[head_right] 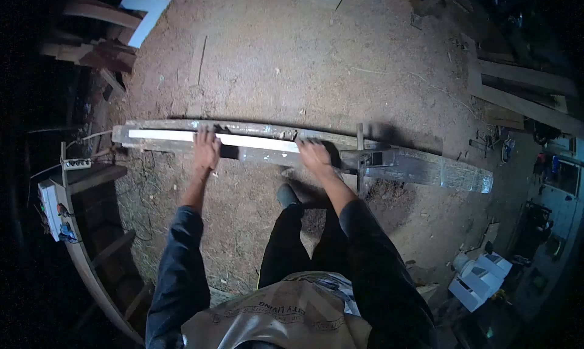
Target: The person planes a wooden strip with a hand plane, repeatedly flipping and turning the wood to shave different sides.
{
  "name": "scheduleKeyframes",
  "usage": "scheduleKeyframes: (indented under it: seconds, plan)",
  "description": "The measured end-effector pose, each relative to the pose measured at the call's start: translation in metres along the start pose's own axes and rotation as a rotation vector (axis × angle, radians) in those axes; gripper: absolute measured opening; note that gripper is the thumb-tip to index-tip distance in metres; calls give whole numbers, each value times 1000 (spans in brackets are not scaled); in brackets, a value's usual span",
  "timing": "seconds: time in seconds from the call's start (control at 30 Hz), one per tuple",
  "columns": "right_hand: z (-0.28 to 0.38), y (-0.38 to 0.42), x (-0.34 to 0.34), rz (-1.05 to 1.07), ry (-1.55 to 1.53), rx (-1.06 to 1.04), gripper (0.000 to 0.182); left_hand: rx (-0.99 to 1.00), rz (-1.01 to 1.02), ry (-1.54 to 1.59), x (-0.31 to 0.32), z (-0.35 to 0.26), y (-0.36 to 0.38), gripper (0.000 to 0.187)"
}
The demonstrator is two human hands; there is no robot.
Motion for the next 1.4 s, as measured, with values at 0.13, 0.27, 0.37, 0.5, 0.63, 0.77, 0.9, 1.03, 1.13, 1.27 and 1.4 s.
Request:
scheduleKeyframes:
  seconds: [0.13, 0.27, 0.37, 0.5, 0.63, 0.77, 0.9, 1.03, 1.13, 1.27, 1.4]
  plan:
    - [-45, 22, -9, 23, 19, 55, 40, 67, 147, 131, -24, -69, -2, 51]
    - [-45, 28, -39, 151, -43, 122, 42, 151, 203, 163, -19, -120, 2, 53]
    - [-28, 18, -52, 142, -171, 145, 47, 139, 185, 158, -15, -145, 2, 55]
    - [-21, -10, -26, 173, -329, 157, 43, 31, 220, 169, -11, -154, 3, 59]
    - [-56, -21, -12, 31, -536, 635, 42, 17, 220, 198, -17, -156, 4, 61]
    - [-101, -11, -22, -89, -616, 552, 54, -9, 287, 198, -15, -156, 3, 63]
    - [-144, 6, -35, -245, -496, 420, 74, -74, 268, 182, -12, -167, 0, 67]
    - [-160, 19, -49, -409, -214, 439, 74, -76, 312, 171, -18, -181, -7, 69]
    - [-175, 22, -33, 99, -413, 790, 74, -26, 339, 187, -21, -194, -12, 67]
    - [-188, 28, -20, 146, -359, 592, 77, 71, 281, 188, -22, -231, -23, 65]
    - [-181, 31, -17, 130, -279, 403, 69, 241, 200, 242, -15, -278, -49, 67]
Point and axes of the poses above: each hand's wrist, its own y-axis away from the middle knuckle, its own x-axis out of the palm, z = x × y, the point moved 3 cm from there along -y, towards the middle knuckle, and after that the axes turned 11 degrees about x, right-handed, at the moved point
